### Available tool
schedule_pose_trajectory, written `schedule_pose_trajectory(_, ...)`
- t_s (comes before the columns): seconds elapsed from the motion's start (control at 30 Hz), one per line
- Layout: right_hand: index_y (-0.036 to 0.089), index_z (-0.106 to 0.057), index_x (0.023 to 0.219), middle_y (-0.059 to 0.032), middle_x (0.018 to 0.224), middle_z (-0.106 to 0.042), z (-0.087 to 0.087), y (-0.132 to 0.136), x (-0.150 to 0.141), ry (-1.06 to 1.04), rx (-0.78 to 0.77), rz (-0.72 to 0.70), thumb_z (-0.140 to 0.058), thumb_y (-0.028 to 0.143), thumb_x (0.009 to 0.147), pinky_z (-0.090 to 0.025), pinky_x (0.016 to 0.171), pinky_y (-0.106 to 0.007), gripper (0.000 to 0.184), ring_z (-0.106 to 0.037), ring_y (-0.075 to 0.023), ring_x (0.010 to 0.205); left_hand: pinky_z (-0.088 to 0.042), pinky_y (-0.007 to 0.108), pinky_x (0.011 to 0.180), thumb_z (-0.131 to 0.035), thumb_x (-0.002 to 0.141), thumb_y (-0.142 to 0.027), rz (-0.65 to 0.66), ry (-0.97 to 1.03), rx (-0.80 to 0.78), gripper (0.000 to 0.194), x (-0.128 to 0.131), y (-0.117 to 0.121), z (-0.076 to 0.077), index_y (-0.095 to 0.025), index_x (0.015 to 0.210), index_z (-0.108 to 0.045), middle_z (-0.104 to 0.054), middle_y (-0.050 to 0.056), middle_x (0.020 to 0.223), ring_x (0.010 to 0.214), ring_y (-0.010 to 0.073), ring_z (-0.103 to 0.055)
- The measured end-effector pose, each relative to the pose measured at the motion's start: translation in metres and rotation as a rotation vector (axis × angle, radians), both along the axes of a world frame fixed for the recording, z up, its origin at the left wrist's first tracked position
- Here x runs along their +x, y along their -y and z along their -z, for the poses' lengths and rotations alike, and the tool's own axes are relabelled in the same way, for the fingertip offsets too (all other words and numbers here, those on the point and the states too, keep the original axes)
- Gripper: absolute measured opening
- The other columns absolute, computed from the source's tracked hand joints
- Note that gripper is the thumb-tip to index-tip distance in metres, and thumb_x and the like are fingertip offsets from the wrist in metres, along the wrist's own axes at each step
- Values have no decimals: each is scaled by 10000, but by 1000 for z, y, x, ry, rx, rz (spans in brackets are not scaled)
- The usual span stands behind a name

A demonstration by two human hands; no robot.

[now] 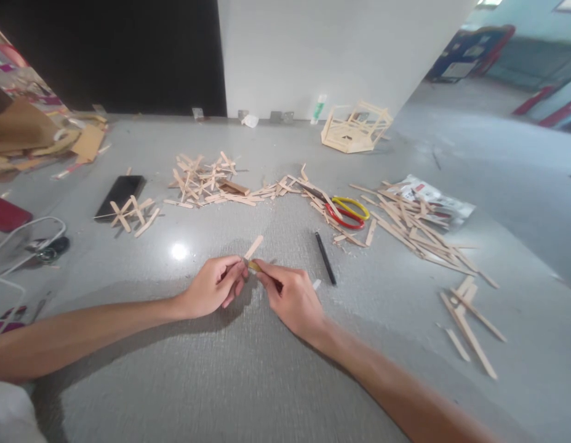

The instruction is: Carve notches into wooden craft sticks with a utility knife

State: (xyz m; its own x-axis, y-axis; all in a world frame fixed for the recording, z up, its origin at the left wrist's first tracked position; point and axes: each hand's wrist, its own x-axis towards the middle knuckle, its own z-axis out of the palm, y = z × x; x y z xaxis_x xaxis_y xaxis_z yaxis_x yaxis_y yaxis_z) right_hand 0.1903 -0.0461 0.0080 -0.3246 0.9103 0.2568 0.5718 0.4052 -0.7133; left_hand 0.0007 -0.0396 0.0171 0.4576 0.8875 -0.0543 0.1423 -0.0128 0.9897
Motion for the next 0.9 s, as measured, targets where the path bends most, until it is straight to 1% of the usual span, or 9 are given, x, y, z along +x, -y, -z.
schedule_pose_trajectory(0.13,210,-703,1150,-51,989,-759,1,0,-1,7,-3,30,-499,286,937,-522,674,-245,305,-697,-147,734,-308,135,356,-365,1003,-397,-4,4,2,352,0,0,0,-157,781,-495,-515,-40,574,355,28,-425)
schedule_pose_trajectory(0.3,154,-718,1119,-87,936,-763,5,-8,1,-49,-51,239,-513,350,917,-536,649,-272,348,-696,-183,712,-305,135,345,-383,992,-425,27,4,-17,354,-1,4,-1,-154,796,-499,-518,-36,564,357,37,-437)
schedule_pose_trajectory(0.4,151,-721,1108,-90,952,-756,7,-12,3,-69,-37,255,-514,369,917,-525,671,-268,356,-685,-178,733,-309,136,349,-386,988,-443,4,22,-5,364,-1,5,1,-149,815,-512,-520,-33,569,357,35,-430)
schedule_pose_trajectory(0.47,143,-702,1142,-65,843,-743,7,-11,4,-86,-19,280,-496,376,930,-498,619,-248,376,-638,-145,644,-306,136,349,-384,987,-452,-15,30,-9,368,0,5,2,-147,828,-516,-518,-35,564,355,35,-425)
schedule_pose_trajectory(0.53,133,-675,1180,-18,683,-672,6,-9,5,-88,8,299,-466,373,949,-449,546,-227,394,-550,-111,539,-301,138,347,-382,986,-459,-28,35,-27,372,1,5,2,-148,830,-512,-516,-36,564,354,36,-422)
schedule_pose_trajectory(0.6,131,-662,1190,17,601,-586,4,-5,6,-68,58,277,-438,356,964,-411,512,-214,390,-486,-93,492,-295,140,344,-379,987,-461,-44,40,-45,374,2,5,1,-150,826,-509,-512,-38,565,350,35,-418)
schedule_pose_trajectory(0.67,137,-660,1180,29,581,-551,3,-1,6,-34,119,213,-412,333,976,-406,515,-206,376,-474,-85,483,-294,143,344,-379,988,-456,-46,38,-55,373,2,5,-1,-150,824,-514,-507,-41,556,346,37,-417)
schedule_pose_trajectory(0.8,158,-640,1168,31,600,-581,6,5,6,47,173,56,-368,290,993,-434,551,-190,350,-525,-76,493,-296,148,350,-385,990,-443,-44,28,-45,361,2,5,-4,-152,824,-517,-499,-48,537,341,39,-417)
schedule_pose_trajectory(0.9,172,-642,1071,36,599,-588,7,5,5,90,168,28,-369,261,993,-429,545,-183,297,-541,-74,490,-301,149,356,-381,993,-432,-38,21,-19,353,1,5,-4,-152,833,-525,-499,-50,538,344,40,-422)
